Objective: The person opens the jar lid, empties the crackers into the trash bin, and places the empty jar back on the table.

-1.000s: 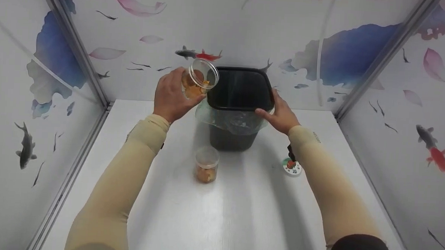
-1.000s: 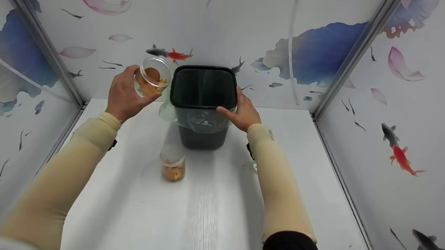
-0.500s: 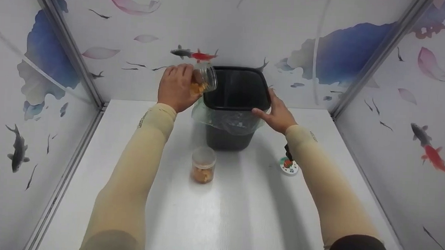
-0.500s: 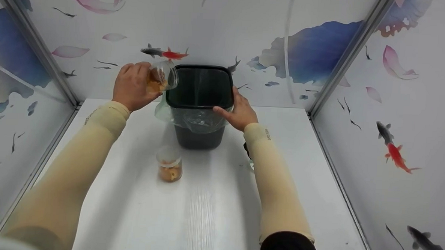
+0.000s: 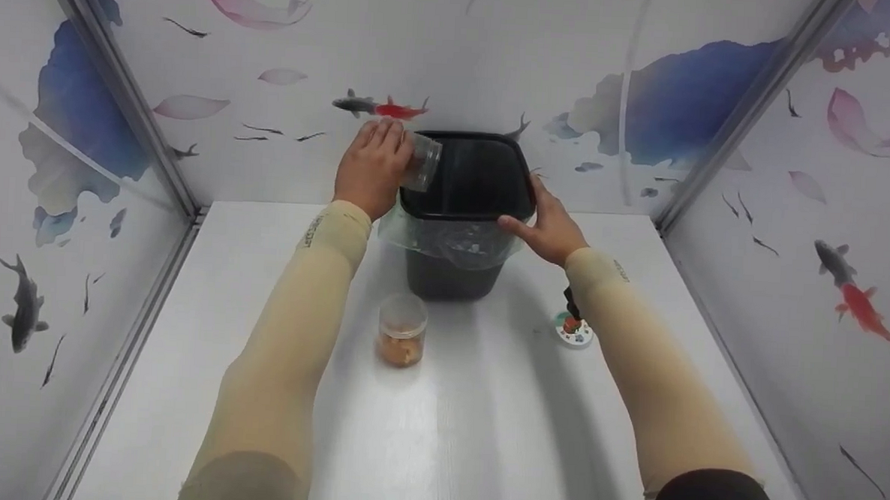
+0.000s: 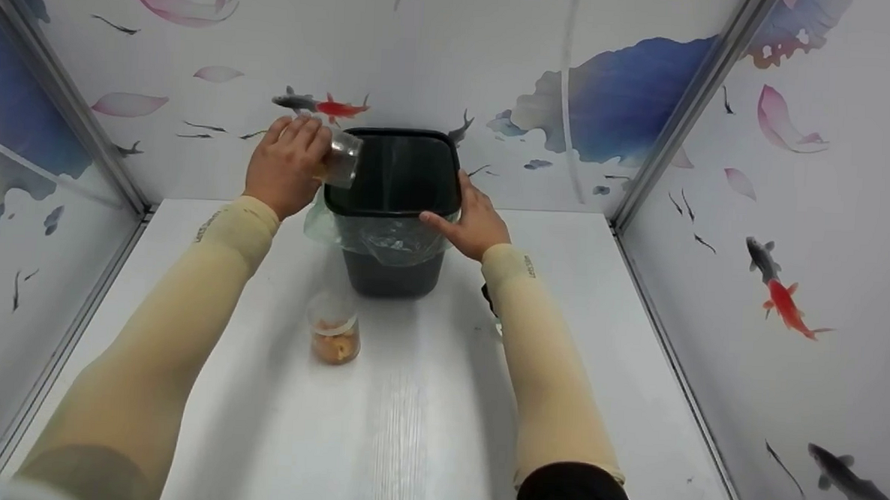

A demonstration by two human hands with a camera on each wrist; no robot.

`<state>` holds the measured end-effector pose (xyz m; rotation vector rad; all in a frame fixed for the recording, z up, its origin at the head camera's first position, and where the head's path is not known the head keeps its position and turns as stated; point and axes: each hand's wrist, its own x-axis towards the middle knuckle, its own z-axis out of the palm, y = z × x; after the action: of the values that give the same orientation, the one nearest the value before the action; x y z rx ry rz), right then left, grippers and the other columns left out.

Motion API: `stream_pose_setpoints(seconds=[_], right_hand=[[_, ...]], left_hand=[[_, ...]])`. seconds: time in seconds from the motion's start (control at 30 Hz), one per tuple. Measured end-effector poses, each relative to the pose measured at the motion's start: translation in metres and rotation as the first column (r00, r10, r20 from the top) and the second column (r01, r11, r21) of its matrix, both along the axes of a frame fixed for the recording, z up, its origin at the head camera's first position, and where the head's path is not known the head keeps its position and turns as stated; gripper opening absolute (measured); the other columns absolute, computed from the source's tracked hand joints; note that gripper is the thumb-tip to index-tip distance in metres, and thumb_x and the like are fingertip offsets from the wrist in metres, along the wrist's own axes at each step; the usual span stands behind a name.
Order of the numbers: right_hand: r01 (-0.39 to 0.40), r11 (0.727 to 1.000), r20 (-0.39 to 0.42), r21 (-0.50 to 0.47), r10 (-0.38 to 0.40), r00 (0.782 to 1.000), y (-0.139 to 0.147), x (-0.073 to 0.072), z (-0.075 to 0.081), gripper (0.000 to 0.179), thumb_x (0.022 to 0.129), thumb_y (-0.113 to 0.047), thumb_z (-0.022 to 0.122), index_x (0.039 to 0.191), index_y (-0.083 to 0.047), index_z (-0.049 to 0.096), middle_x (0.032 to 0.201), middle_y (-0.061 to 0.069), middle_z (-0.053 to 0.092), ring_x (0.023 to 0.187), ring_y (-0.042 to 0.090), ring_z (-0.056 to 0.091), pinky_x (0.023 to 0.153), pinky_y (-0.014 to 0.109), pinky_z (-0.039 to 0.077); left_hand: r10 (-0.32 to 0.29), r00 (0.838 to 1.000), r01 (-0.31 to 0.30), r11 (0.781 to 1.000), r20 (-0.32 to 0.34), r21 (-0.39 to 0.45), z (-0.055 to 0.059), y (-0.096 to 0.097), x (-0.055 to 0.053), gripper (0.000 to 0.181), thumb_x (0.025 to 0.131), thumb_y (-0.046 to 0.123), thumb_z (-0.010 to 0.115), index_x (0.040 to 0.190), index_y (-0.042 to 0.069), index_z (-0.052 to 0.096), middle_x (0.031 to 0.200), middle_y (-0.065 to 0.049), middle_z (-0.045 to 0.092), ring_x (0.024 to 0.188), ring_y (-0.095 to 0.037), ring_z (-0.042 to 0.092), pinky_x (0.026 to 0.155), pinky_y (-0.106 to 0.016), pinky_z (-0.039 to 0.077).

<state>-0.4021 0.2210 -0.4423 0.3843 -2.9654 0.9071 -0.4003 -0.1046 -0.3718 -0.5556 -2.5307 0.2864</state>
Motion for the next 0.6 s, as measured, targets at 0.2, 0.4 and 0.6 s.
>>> stream_pose_setpoints(seconds=[0.2,0.4,0.6], right_hand=[[0.001,1.000,-0.002,0.015,0.000,1.000,-0.001,-0.001,0.000,0.111,0.082,-0.080,0.052,0.161,-0.022,0.002,0.165,0.009,0.015,0.149,0.028,0.018,0.117,0.052,0.019],[0.000,1.000,-0.001,-0.002,0.000,1.000,-0.002,0.000,0.002,0.112,0.081,-0.081,0.053,0.161,-0.021,0.004,0.165,0.009,0.015,0.149,0.029,0.018,0.117,0.053,0.019],[0.005,1.000,0.003,-0.003,-0.005,1.000,-0.001,-0.001,0.001,0.112,0.080,-0.081,0.053,0.161,-0.022,0.005,0.165,0.009,0.016,0.149,0.029,0.018,0.117,0.054,0.019]], left_hand=[[-0.035,0.986,-0.009,0.964,-0.161,-0.264,0.001,0.017,0.001,0.060,0.090,0.003,0.069,0.144,0.005,0.043,0.149,-0.019,0.042,0.145,-0.032,0.029,0.120,-0.041,0.006],[-0.097,0.950,-0.045,0.899,-0.298,-0.436,0.002,0.026,0.003,0.062,0.088,0.001,0.069,0.143,0.006,0.041,0.149,-0.016,0.041,0.143,-0.034,0.029,0.120,-0.042,0.006],[-0.130,0.948,-0.016,0.893,-0.291,-0.450,0.001,0.027,0.004,0.058,0.091,-0.004,0.063,0.143,0.005,0.040,0.149,-0.017,0.040,0.142,-0.034,0.030,0.120,-0.042,0.005]])
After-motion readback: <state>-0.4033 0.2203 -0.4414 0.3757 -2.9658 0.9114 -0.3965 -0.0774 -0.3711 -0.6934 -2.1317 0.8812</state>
